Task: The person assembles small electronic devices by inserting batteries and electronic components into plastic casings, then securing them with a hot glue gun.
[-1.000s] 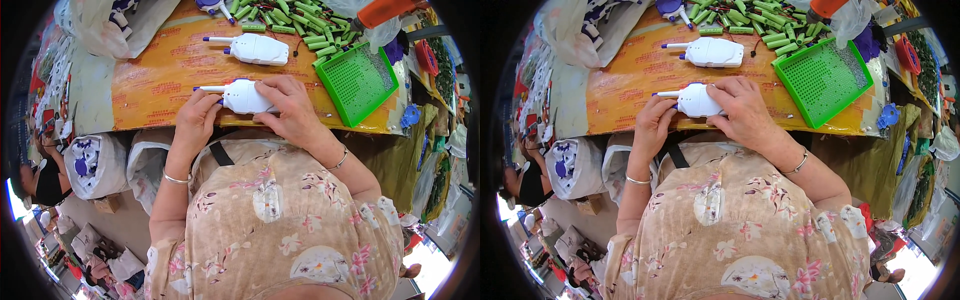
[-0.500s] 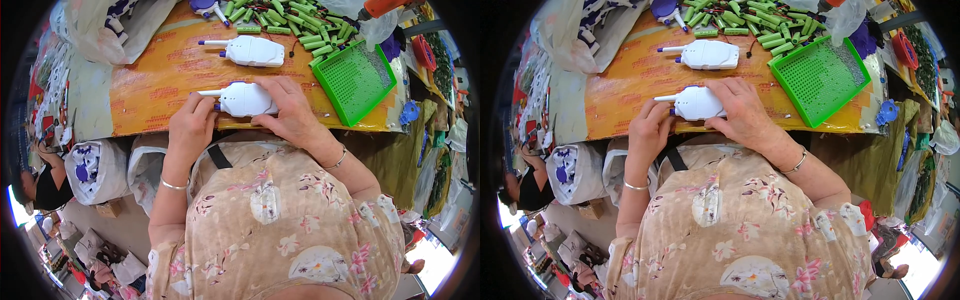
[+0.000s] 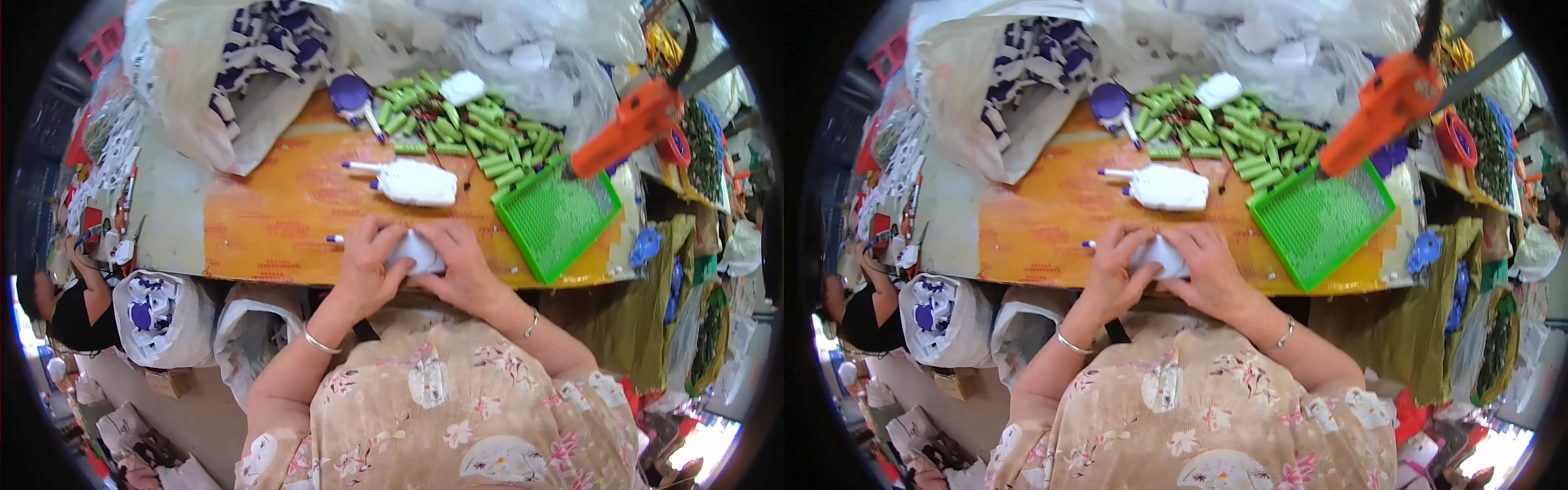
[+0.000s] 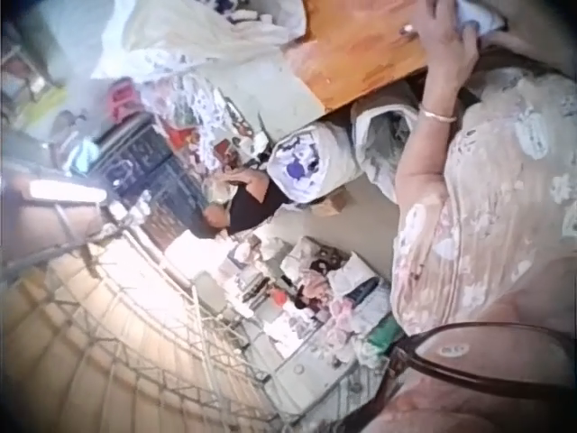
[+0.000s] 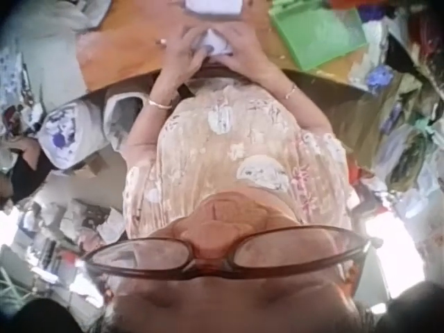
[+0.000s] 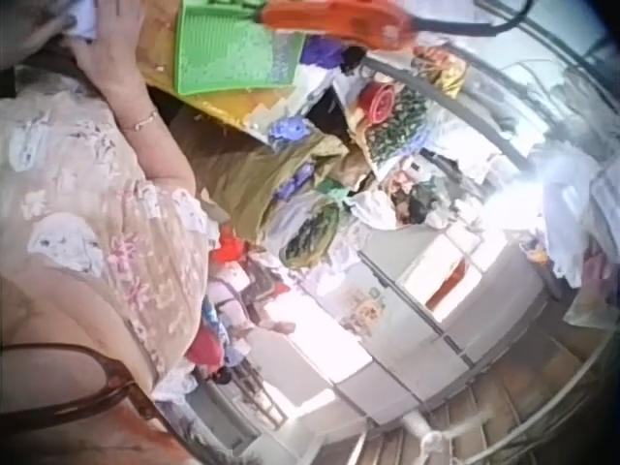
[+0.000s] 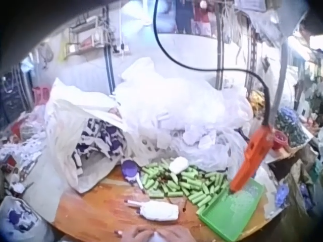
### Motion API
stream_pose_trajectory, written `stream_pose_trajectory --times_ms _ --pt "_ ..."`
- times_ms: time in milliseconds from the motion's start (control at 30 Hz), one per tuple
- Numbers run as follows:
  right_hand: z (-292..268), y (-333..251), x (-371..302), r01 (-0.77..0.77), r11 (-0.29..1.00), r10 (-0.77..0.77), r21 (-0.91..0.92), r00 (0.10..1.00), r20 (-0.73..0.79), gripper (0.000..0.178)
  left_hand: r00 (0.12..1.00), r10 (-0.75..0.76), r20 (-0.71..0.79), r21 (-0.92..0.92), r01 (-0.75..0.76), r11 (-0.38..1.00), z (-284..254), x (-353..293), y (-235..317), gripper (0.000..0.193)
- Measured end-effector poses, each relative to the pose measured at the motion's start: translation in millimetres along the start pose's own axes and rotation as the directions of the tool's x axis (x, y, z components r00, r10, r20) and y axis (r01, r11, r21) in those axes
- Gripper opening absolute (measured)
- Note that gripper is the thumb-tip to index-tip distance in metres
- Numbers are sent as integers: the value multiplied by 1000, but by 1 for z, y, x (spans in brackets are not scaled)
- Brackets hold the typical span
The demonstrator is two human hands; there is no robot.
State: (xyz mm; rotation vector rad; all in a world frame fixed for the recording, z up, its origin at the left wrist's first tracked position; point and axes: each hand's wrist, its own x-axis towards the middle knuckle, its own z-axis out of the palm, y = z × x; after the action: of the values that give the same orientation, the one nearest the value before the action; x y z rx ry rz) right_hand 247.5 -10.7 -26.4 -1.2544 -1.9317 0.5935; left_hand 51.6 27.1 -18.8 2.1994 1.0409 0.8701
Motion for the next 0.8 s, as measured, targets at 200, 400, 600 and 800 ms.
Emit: stream_pose_trajectory --times_ms 200,400,600,800 --pt "-1 -7 8 22 993 -17 -119 999 39 66 996 65 -55 121 -58 991 -30 30 -14 41" --pt "7 -13 29 29 963 -17 -268 999 45 65 986 -52 -161 256 93 962 -53 136 -89 41" --pt "16 -15 50 55 922 -41 -383 998 44 66 951 -274 -144 565 306 766 -28 195 -97 72" --pt "21 -10 63 59 919 -56 -389 998 18 66 962 -219 -163 408 268 873 -47 199 -138 65"
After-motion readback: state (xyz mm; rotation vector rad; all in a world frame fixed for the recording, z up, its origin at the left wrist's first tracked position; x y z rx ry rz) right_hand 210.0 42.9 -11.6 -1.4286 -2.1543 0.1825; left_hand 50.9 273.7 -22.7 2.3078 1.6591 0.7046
